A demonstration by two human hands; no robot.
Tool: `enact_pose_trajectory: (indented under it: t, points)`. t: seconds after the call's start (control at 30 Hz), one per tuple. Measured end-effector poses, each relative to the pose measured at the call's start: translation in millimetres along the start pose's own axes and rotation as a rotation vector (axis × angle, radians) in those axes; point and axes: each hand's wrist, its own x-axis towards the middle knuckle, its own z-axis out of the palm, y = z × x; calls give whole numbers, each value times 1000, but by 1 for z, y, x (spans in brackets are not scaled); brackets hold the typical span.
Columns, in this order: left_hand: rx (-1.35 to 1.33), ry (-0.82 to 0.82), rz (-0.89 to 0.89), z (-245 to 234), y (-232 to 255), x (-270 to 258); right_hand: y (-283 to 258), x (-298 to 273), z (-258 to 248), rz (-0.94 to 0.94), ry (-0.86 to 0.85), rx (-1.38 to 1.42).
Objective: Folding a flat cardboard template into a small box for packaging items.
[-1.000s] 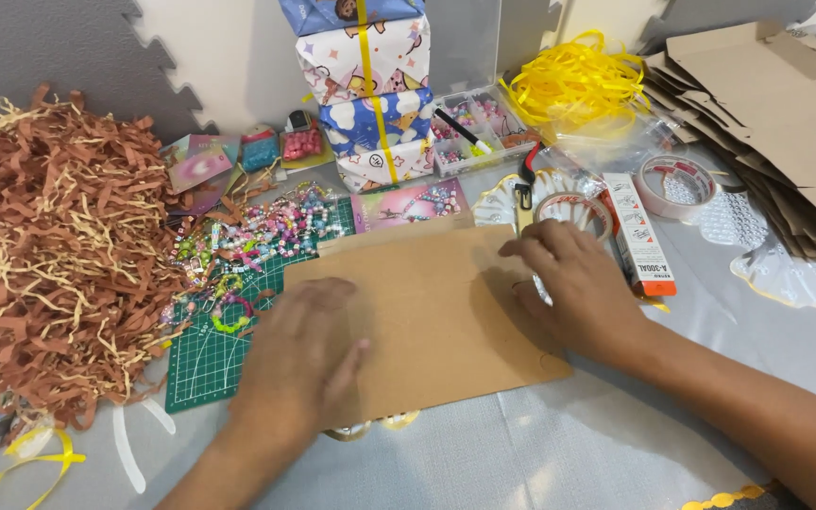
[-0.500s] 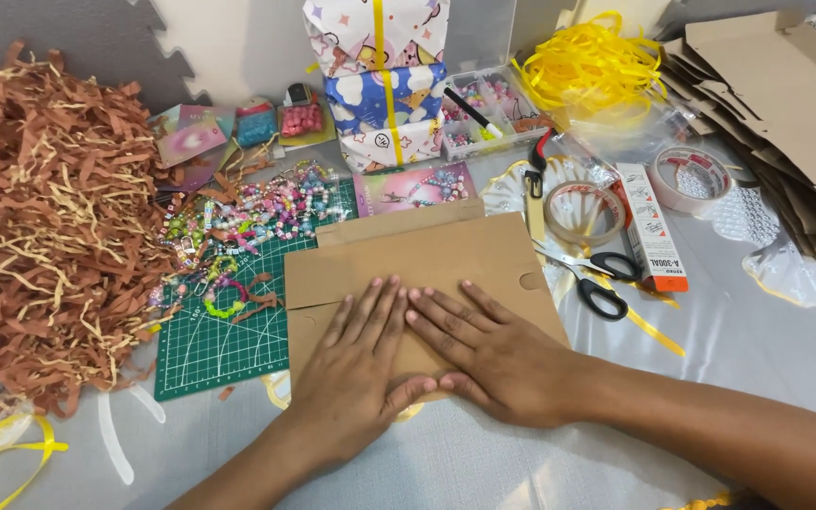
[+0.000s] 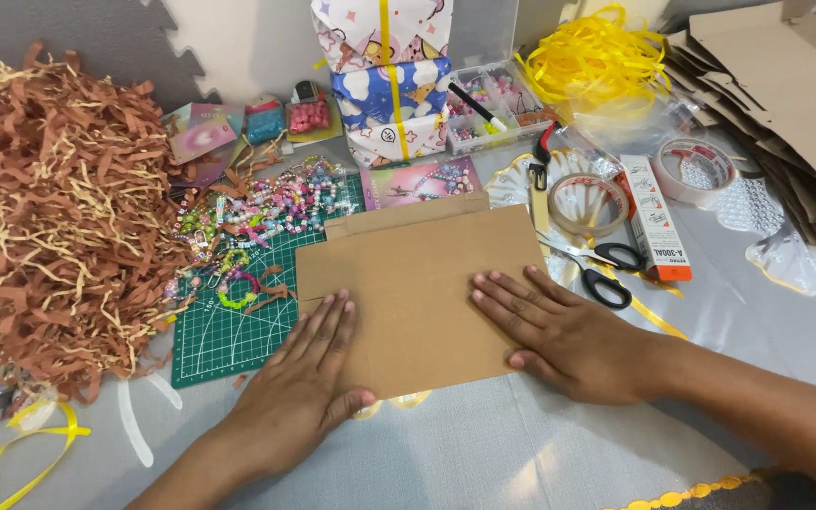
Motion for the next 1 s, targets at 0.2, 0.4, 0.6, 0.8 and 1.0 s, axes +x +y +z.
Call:
enact_pose_trajectory:
  t: [0.2, 0.4, 0.6, 0.8, 1.0]
  points:
    - [456, 229, -15, -7, 14, 30, -19, 19, -17, 56, 126, -482]
    - [82, 276, -85, 16, 45, 74, -53, 84, 42, 73, 221, -24]
    - [253, 294, -62, 24, 41, 67, -38, 71, 33, -37, 206, -104]
    - [395, 269, -52, 27, 31, 58, -11, 49, 15, -23, 164, -52]
    - [298, -18, -19, -17, 1, 48, 12, 23, 7, 83, 127, -106]
